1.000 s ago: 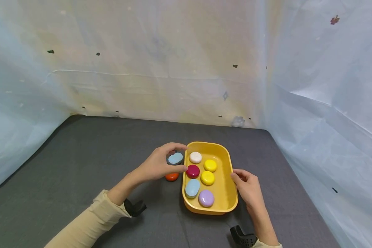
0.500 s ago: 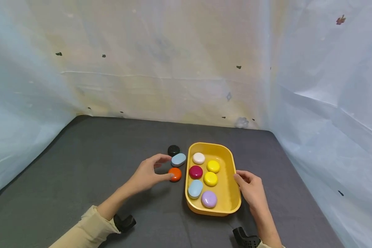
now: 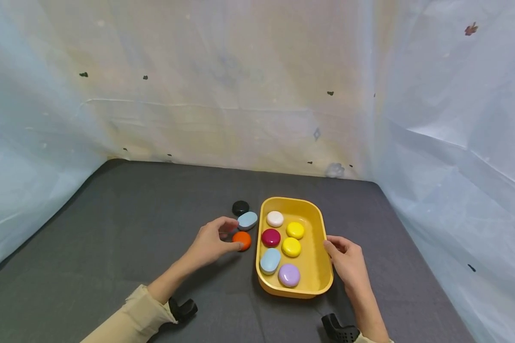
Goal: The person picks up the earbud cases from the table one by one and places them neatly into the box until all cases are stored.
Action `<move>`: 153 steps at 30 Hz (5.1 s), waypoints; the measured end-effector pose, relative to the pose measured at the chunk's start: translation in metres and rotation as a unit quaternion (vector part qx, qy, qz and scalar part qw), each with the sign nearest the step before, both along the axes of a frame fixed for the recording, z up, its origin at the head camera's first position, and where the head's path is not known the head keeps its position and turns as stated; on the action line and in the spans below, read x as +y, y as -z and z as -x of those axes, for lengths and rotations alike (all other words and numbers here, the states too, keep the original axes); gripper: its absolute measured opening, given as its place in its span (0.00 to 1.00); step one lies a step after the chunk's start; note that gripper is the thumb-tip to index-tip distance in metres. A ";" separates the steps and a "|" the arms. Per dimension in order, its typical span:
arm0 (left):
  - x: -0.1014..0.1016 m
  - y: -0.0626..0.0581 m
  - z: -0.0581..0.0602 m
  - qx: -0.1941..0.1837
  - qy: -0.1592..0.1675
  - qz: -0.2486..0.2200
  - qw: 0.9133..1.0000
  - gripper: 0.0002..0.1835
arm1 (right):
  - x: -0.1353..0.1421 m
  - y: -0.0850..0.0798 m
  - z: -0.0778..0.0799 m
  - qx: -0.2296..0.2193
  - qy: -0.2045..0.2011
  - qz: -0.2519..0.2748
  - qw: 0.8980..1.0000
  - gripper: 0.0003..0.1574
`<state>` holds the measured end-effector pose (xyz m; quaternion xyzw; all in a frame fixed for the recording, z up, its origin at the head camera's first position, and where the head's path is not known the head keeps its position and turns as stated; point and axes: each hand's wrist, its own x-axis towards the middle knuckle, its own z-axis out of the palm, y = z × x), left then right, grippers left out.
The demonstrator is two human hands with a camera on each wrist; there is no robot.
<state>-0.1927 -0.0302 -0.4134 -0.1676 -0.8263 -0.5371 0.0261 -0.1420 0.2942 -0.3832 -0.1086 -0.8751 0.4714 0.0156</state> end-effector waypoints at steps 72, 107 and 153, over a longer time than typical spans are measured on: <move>0.007 0.015 0.008 -0.011 0.028 0.098 0.995 0.32 | 0.005 -0.002 0.004 -0.037 0.005 0.013 0.999 0.32; 0.003 0.006 0.010 0.001 0.007 0.081 0.997 0.29 | 0.004 -0.001 0.005 -0.037 0.004 0.004 0.999 0.34; 0.006 0.003 0.007 0.015 -0.012 0.014 1.000 0.26 | 0.006 0.000 0.004 -0.036 0.005 0.008 0.999 0.33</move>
